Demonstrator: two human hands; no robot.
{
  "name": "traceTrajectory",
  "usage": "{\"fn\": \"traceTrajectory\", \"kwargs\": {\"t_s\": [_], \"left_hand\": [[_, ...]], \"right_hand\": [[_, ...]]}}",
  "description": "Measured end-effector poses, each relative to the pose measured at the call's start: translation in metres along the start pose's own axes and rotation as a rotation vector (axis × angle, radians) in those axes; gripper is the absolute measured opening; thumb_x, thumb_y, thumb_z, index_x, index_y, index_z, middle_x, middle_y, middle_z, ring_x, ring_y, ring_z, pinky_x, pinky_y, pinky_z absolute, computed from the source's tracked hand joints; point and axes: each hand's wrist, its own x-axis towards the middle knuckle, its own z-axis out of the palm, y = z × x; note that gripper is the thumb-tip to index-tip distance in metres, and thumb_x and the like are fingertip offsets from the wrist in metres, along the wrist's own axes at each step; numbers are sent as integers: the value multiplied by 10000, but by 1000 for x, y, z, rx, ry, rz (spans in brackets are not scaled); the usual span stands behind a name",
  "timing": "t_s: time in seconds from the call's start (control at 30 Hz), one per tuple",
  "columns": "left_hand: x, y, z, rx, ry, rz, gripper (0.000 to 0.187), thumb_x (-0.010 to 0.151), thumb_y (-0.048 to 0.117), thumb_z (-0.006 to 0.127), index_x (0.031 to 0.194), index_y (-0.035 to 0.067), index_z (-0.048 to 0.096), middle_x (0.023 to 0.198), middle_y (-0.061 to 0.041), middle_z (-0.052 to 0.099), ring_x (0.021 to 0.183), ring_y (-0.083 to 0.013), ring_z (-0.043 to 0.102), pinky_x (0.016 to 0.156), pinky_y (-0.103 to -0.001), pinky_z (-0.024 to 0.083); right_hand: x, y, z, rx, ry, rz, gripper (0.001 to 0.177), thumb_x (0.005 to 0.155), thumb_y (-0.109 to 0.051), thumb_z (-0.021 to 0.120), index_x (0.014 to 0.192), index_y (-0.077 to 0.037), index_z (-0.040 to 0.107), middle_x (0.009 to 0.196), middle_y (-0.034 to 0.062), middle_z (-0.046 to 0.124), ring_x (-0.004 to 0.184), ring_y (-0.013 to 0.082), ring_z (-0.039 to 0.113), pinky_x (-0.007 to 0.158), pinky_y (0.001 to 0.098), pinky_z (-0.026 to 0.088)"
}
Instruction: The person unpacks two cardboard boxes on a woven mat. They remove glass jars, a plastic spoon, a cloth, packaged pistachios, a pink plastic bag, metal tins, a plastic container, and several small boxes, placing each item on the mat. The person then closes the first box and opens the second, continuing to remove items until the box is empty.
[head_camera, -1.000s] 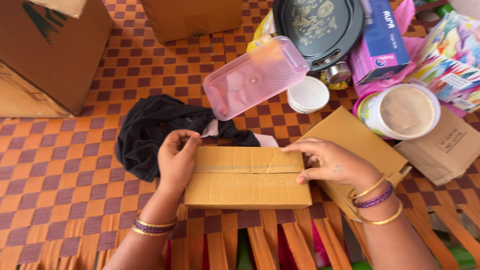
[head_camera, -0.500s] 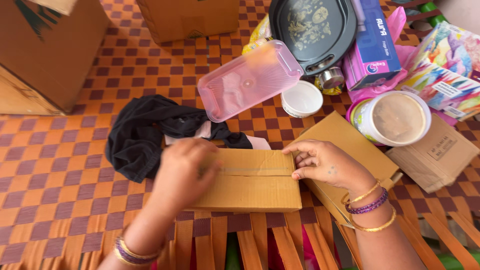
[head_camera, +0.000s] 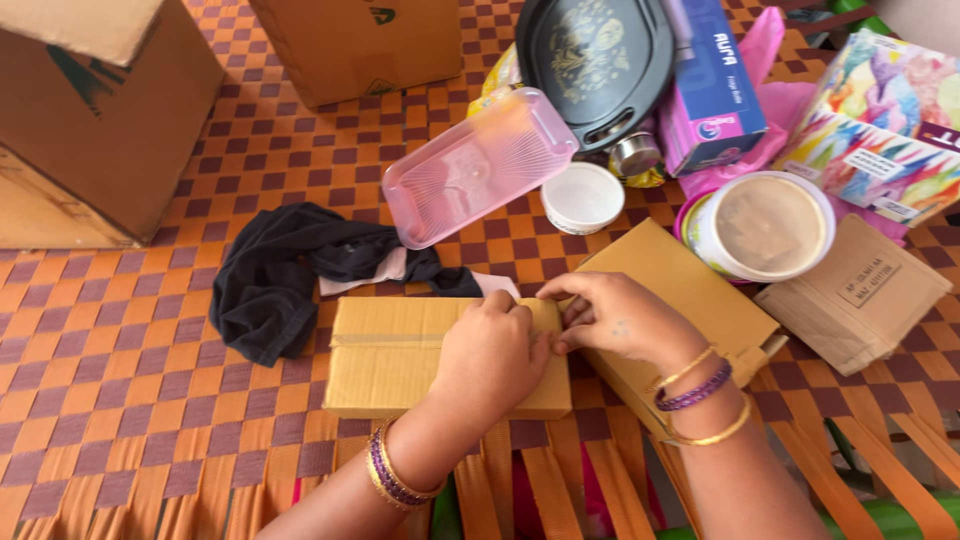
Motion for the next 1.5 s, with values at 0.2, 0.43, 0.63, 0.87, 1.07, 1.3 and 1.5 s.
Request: {"fn": "traceTrajectory", "kwargs": {"t_s": [0.2,0.43,0.63,0.87,1.07,1.3,1.5], "left_hand": [[4,8,11,47,60,-47,259,803,259,747,802,4,701,874,-203,658,783,-397,662,651,-491,561],[2,-8,8,-62,129,-50,95,794,137,704,811,46,726,911,-150,686,819,-370,680,713,-464,570],[0,-14,1,-206,56,87,67,805,124,737,861,98,763,928,-109,696,882,-348,684,768,-440,558],[2,-19,10,-34,26,236,93,824,102,677,896,152,709,989,-63,673,963,-298,674,802,-418,559],[3,-19,12,239,9,314,192,827,155,630,1016,166,657,1030,-69,605,983,-285,637,742,-434,528],[2,-34,-9,294,35,400,157,866,186,601,985,238,689,979,-37,589,961,-248,605,796,-404,459],[-3,-59,-30,319,-32,331,165,875,168,594,949,256,714,952,-18,594,955,-236,603,806,-411,443]], "right_hand": [[1,1,-1,65,-17,-40,509,706,-25,830,1197,-37,693,847,85,777,771,143,738,718,291,593],[1,2,-2,27,-14,-21,592,656,-68,886,1213,-49,686,836,68,767,770,131,738,721,276,584],[0,-1,-3,-4,-6,-26,585,655,-83,887,1206,-58,693,816,68,777,753,131,737,702,282,572],[0,-6,-2,-37,2,-13,556,667,-49,861,1199,-64,697,826,72,792,757,136,746,716,286,573],[-1,-6,-2,-25,-10,-6,549,673,-23,841,1201,-60,695,843,82,799,775,148,758,727,292,583],[3,2,-1,53,-37,1,595,680,-19,843,1247,-37,662,918,113,787,823,163,777,755,293,611],[6,11,1,80,-36,10,586,701,-14,833,1261,-34,663,923,126,784,826,164,770,769,284,613]]}}
